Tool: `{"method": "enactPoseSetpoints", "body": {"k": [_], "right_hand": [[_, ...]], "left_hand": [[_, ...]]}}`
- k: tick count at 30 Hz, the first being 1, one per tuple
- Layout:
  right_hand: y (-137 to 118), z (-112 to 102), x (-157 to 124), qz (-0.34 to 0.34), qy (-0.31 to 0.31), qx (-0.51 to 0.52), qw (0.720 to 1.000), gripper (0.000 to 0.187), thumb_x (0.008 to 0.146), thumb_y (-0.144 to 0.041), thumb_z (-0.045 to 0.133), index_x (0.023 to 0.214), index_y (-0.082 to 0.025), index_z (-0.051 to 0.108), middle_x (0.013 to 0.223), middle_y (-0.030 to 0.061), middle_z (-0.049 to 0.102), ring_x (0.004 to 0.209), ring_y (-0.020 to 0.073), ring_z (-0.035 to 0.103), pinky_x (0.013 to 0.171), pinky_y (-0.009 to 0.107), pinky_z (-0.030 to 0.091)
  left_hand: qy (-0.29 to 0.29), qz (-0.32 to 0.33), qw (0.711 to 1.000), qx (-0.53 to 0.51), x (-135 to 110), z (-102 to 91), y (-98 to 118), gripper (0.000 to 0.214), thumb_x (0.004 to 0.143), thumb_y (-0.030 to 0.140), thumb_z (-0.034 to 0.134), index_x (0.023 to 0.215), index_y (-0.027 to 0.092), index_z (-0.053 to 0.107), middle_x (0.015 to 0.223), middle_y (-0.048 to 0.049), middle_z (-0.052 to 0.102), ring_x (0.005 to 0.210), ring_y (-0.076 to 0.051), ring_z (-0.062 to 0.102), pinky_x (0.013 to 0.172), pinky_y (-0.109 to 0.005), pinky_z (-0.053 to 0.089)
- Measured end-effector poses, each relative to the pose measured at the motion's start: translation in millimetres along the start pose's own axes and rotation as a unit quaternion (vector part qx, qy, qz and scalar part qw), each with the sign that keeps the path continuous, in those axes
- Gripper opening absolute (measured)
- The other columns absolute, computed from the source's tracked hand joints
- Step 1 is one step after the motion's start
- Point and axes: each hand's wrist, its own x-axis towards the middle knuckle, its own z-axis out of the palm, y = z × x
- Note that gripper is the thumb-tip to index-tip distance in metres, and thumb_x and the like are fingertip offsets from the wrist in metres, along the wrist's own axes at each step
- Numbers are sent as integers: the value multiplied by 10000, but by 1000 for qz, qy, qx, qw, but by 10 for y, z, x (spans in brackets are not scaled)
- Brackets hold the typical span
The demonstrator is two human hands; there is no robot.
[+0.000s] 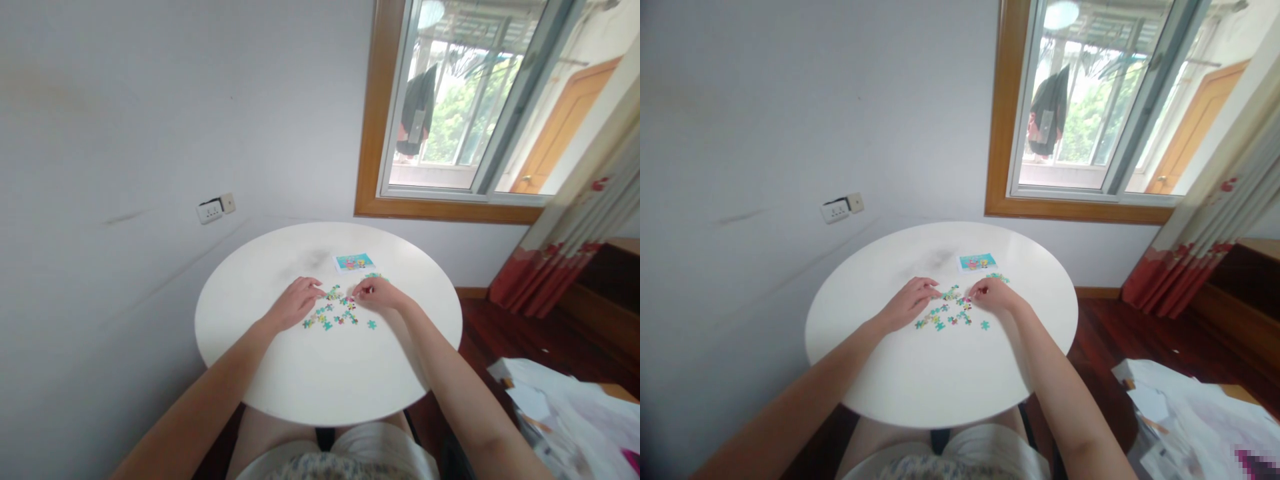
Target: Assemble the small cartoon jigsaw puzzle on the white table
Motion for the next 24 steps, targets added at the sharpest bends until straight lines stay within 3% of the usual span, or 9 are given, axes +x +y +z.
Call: {"method": "enactPoseSetpoints", "body": {"k": [7,12,18,24], "right_hand": [[11,23,-45,-4,-88,89,992,248,714,-265,667,919,-162,760,764,19,712,638,112,544,611,217,420],[-12,52,-28,3,-102,120,988,289,669,-337,735,901,-166,755,785,19,692,636,108,509,606,222,407],[-29,100,1,7,-98,140,985,232,667,-302,733,854,-163,737,820,24,702,660,111,526,622,220,411],[-19,15,-40,7,-100,143,985,166,697,-261,685,824,-165,735,790,18,712,674,118,557,634,221,426]], "left_hand": [[1,11,1000,3,-1,32,-18,325,920,166,399,1079,229,675,1183,-68,562,1093,-224,506,978,-395,413],[-4,10,1000,5,2,30,-14,326,923,166,396,1082,226,675,1189,-70,557,1087,-219,504,976,-388,412],[-8,8,1000,2,2,19,-11,333,925,177,388,1081,229,677,1188,-70,564,1095,-223,504,987,-391,410],[-13,1,1000,5,7,8,-1,333,932,185,379,1076,237,675,1191,-67,563,1100,-220,501,991,-395,408]]}}
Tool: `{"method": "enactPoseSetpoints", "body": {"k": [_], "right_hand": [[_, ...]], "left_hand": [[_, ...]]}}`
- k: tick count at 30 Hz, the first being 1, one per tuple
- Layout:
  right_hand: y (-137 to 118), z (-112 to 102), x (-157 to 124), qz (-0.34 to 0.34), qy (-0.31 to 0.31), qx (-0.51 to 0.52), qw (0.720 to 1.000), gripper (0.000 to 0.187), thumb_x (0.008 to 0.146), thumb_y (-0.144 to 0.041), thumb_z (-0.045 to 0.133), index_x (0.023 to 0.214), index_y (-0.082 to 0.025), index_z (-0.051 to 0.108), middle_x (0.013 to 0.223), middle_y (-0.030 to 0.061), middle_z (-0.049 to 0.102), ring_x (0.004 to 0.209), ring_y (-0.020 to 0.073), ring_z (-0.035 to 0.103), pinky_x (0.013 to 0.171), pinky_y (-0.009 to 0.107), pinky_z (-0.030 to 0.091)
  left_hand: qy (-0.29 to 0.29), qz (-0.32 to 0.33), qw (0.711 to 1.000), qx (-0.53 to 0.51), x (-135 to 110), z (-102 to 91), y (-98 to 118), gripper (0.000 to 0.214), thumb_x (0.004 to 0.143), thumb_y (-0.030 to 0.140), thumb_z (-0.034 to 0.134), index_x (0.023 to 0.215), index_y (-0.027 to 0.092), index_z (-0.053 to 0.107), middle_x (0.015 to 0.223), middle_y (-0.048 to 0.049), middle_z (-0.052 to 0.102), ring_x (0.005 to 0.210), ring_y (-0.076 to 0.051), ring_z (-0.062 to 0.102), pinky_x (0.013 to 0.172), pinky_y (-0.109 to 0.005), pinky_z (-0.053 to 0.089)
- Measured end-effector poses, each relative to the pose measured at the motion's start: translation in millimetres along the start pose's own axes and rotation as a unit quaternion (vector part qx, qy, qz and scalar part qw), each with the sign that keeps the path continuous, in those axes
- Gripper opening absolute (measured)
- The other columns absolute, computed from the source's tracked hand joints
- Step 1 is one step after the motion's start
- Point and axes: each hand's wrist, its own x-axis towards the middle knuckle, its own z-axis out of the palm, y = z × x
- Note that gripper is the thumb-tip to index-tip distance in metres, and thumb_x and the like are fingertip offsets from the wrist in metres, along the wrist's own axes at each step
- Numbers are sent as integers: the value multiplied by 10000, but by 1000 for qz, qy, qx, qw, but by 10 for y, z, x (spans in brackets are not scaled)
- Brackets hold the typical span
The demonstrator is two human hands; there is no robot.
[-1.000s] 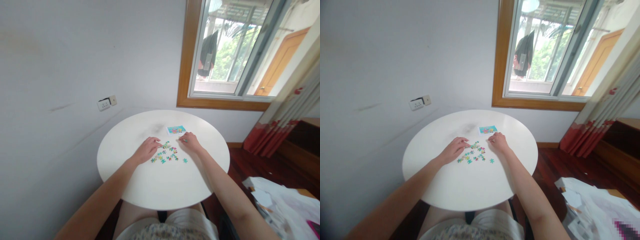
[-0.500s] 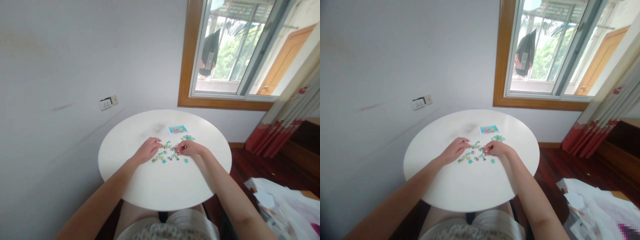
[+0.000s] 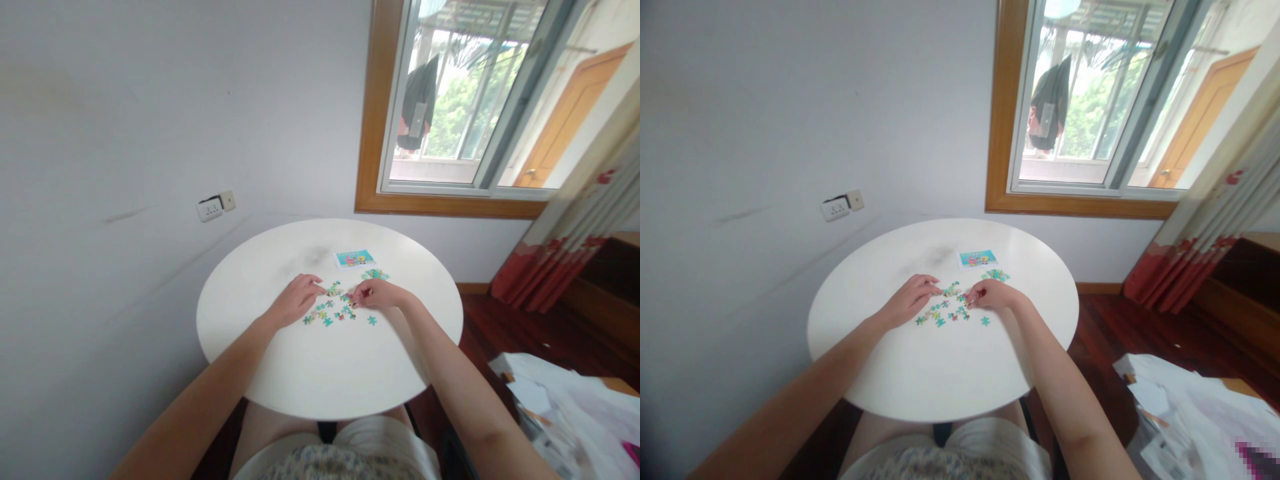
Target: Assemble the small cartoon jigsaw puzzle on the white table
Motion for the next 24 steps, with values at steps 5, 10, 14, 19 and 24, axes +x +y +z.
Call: {"method": "enactPoseSetpoints", "body": {"k": [5,10,14,19,24], "right_hand": [[9,-11,-19,0,-1,-1,1000,158,702,-223,661,831,-168,734,789,15,720,687,122,579,652,222,444],[-29,52,18,-13,1,-16,1000,168,704,-218,658,838,-166,745,772,16,711,680,121,569,639,219,431],[-88,85,35,-29,27,-60,997,188,730,-211,628,861,-172,757,728,9,698,654,120,554,620,219,415],[-96,128,75,-41,70,-102,991,193,758,-162,581,822,-179,762,767,18,716,711,133,589,655,215,429],[-80,166,126,-48,111,-135,983,191,769,-139,583,825,-174,763,805,34,710,742,145,600,694,231,437]], "left_hand": [[6,-1,1000,-2,-5,6,-9,327,924,178,388,1079,239,670,1192,-64,564,1107,-219,499,991,-391,409],[13,0,1000,-1,-7,17,-20,318,913,164,408,1082,232,668,1189,-66,561,1097,-209,507,988,-375,411],[23,-24,999,35,-13,57,-70,295,887,167,458,1069,258,671,1189,-51,572,1101,-219,511,970,-394,409],[49,-108,988,100,-40,106,-180,263,855,203,522,1042,291,685,1206,-38,579,1129,-259,487,958,-455,391],[68,-166,978,106,-73,99,-269,261,857,228,534,1058,300,685,1227,-39,564,1141,-269,468,969,-462,395]]}}
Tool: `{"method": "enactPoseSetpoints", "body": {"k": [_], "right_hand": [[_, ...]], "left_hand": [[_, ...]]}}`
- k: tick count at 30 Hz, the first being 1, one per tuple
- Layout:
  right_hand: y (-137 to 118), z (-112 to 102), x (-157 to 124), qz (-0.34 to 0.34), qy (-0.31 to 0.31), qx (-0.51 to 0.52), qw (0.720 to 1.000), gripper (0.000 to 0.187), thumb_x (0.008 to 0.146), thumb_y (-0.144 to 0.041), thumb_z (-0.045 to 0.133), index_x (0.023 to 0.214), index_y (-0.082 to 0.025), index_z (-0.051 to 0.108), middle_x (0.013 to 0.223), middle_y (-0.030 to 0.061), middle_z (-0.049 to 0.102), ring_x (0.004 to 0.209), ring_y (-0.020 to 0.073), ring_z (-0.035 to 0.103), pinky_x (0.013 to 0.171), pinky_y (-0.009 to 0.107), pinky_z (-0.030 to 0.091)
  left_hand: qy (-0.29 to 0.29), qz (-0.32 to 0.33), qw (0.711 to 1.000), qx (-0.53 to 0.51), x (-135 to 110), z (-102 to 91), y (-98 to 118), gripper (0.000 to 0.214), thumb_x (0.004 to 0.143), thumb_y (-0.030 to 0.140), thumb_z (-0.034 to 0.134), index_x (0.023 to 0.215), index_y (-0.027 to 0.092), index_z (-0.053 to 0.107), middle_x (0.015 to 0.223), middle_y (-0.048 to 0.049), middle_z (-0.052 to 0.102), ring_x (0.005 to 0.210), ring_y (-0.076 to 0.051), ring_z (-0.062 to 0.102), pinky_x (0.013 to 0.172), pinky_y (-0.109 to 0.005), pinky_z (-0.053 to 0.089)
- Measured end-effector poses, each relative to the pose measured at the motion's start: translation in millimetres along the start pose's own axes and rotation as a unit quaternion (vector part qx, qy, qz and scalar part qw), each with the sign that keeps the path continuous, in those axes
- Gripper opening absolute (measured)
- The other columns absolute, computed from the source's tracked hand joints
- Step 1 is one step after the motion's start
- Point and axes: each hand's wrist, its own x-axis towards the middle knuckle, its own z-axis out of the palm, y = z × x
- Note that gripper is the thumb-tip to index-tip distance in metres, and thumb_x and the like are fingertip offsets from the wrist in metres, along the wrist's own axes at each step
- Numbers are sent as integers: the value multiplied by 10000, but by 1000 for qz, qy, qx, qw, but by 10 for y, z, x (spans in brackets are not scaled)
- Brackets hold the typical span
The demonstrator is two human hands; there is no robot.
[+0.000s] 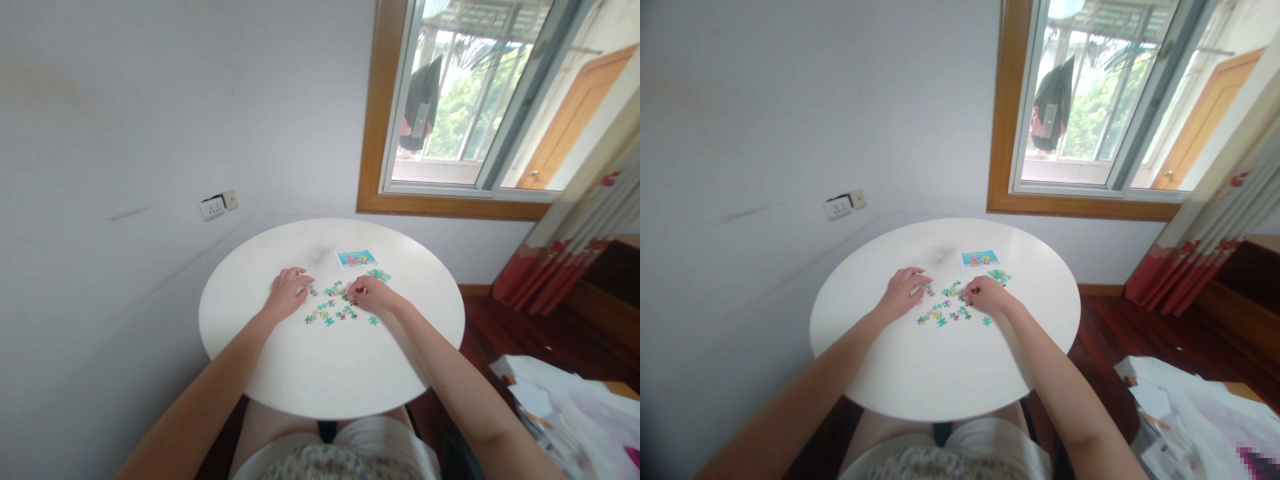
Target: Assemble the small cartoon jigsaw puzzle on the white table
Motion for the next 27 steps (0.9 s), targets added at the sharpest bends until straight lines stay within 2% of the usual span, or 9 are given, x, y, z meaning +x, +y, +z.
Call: {"method": "enactPoseSetpoints", "body": {"k": [6,9,12,14,20,27], "right_hand": [[-53,43,38,-31,29,-32,999,166,814,-161,605,860,-182,763,823,45,703,812,163,600,811,273,426],[-146,100,41,-95,42,-67,992,207,808,-126,610,927,-208,758,867,43,694,871,172,583,881,305,400],[-308,195,31,-166,51,-78,982,221,815,-175,640,1000,-235,745,917,51,667,899,180,557,877,317,393],[-426,276,29,-188,50,-74,978,218,818,-213,657,1017,-245,740,939,55,654,905,182,545,871,318,390],[-601,469,44,-191,24,-115,974,228,843,-328,662,1050,-256,724,1008,57,644,963,199,515,867,337,361],[-570,452,30,-173,17,-133,976,202,849,-314,658,1029,-262,731,1005,56,647,977,210,502,823,338,341]], "left_hand": [[18,-39,999,6,6,15,-78,239,857,272,558,1057,301,685,1210,-43,564,1127,-280,470,967,-465,409],[34,-69,997,18,7,31,-102,230,861,285,549,1042,277,691,1174,-68,572,1093,-300,483,931,-477,424],[44,-82,995,25,3,49,-111,237,857,278,549,1048,269,689,1155,-73,574,1067,-297,491,916,-468,433],[48,-78,996,24,-1,60,-109,231,859,283,555,1049,278,685,1149,-62,576,1067,-279,493,932,-450,430],[60,-67,996,17,-1,69,-97,222,862,286,558,1049,281,678,1134,-52,576,1070,-251,495,967,-428,417],[68,-77,995,11,5,49,-84,224,862,275,547,1042,285,680,1131,-53,573,1057,-258,504,966,-432,421]]}}
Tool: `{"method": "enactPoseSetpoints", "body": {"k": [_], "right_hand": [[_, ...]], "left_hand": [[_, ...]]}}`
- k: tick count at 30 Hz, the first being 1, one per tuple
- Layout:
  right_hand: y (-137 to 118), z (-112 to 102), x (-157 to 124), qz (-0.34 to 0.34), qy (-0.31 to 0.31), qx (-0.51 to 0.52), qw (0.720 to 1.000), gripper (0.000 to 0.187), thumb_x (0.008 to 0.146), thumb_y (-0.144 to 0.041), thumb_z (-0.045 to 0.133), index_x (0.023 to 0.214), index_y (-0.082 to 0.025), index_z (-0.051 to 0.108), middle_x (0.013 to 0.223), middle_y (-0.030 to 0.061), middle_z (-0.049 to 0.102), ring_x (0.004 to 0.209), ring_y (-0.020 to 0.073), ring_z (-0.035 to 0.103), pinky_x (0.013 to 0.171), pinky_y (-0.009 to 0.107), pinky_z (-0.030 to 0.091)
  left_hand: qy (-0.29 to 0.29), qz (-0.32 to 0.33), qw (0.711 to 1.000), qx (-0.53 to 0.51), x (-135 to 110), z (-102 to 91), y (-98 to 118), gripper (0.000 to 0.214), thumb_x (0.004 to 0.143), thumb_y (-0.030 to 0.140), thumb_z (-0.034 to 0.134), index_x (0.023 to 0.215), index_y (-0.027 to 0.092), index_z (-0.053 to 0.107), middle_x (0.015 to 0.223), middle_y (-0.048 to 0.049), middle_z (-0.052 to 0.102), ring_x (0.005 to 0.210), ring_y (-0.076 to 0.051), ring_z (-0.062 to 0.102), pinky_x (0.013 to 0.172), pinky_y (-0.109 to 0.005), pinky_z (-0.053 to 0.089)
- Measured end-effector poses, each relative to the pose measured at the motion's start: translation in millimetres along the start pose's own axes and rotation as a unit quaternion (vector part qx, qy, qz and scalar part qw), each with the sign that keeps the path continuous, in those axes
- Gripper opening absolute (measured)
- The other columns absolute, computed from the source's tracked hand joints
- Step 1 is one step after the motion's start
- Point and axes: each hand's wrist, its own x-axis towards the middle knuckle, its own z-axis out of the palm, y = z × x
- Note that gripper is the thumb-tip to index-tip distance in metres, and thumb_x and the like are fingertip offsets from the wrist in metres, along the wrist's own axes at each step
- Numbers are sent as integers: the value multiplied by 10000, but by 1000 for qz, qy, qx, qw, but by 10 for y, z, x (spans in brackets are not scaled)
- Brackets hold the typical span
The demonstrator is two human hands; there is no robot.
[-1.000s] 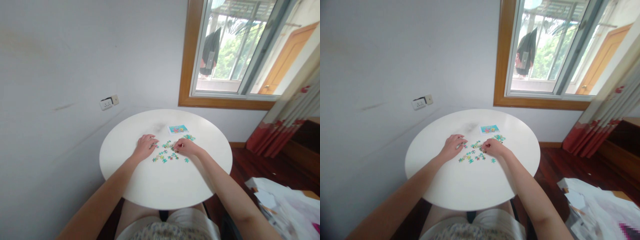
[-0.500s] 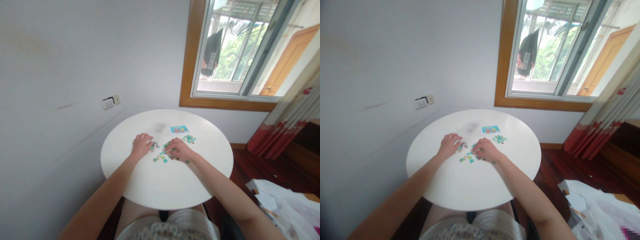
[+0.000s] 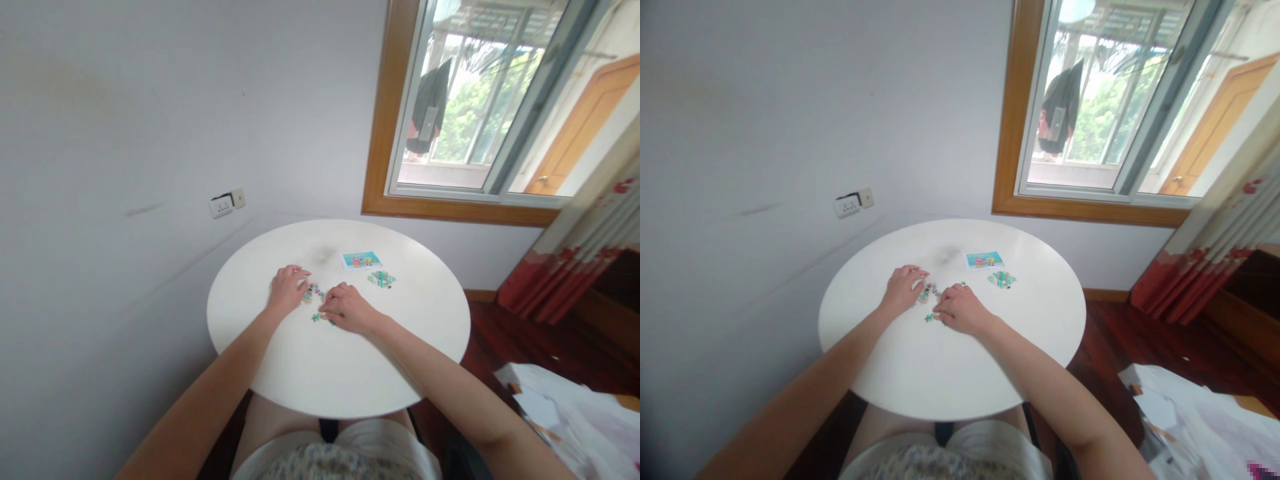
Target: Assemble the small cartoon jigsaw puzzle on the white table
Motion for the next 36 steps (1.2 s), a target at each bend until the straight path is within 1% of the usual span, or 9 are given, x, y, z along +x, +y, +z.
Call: {"method": "enactPoseSetpoints", "body": {"k": [6,12,14,17,20,23,28,32,36], "right_hand": [[79,-32,-26,16,-3,6,1000,253,823,-271,680,1073,-283,719,1022,55,642,987,213,496,835,338,347],[8,1,8,-7,4,13,1000,198,854,-302,650,1032,-289,735,1045,56,628,1004,213,488,863,345,341],[-13,19,19,-17,4,16,1000,198,871,-272,625,1031,-307,736,1046,47,627,1004,207,488,878,347,335],[1,21,19,-19,11,23,999,295,886,-176,573,1104,-323,707,1036,40,627,989,192,490,878,336,338],[50,-2,7,-1,33,21,999,361,883,-123,549,1160,-315,678,1018,45,626,966,183,493,862,326,345],[90,-17,-3,10,38,14,999,327,880,-136,565,1133,-299,691,1004,50,629,951,183,495,853,327,347],[88,-5,-11,15,24,-1,1000,296,871,-152,589,1106,-295,699,1012,49,628,970,189,493,838,328,347],[50,-19,-18,13,10,-3,1000,228,875,-198,603,1050,-282,722,1020,54,626,983,198,485,829,331,345],[23,-44,-19,18,6,-8,1000,202,891,-239,588,1031,-278,728,1023,54,627,988,204,481,819,337,337]], "left_hand": [[-10,-4,1000,-6,3,1,4,238,865,245,534,1049,262,683,1137,-65,567,1081,-266,501,975,-444,413],[-19,-2,1000,-6,7,1,2,247,865,249,535,1063,274,680,1141,-55,567,1077,-254,505,982,-427,412],[-20,-4,1000,-4,7,-4,7,254,863,243,536,1069,269,681,1146,-59,564,1074,-256,504,984,-428,411],[-22,-4,1000,-3,8,-9,14,258,861,234,537,1073,261,681,1151,-61,564,1069,-251,507,986,-423,412],[-23,-6,1000,-5,7,-4,15,260,856,227,540,1072,260,681,1155,-56,568,1076,-244,508,993,-412,410],[-25,-8,1000,-9,8,10,7,267,846,220,544,1071,259,682,1159,-57,568,1081,-249,508,996,-413,407],[-34,-7,999,-23,33,4,-58,312,837,167,512,1088,251,675,1154,-64,574,1104,-249,504,1009,-411,391],[-55,9,997,-47,84,-70,-147,334,819,128,496,1086,232,669,1091,-61,619,1087,-236,525,1018,-414,374],[-84,27,993,-79,121,-173,-195,281,820,174,516,1048,212,677,1040,-57,658,1042,-231,559,998,-408,389]]}}
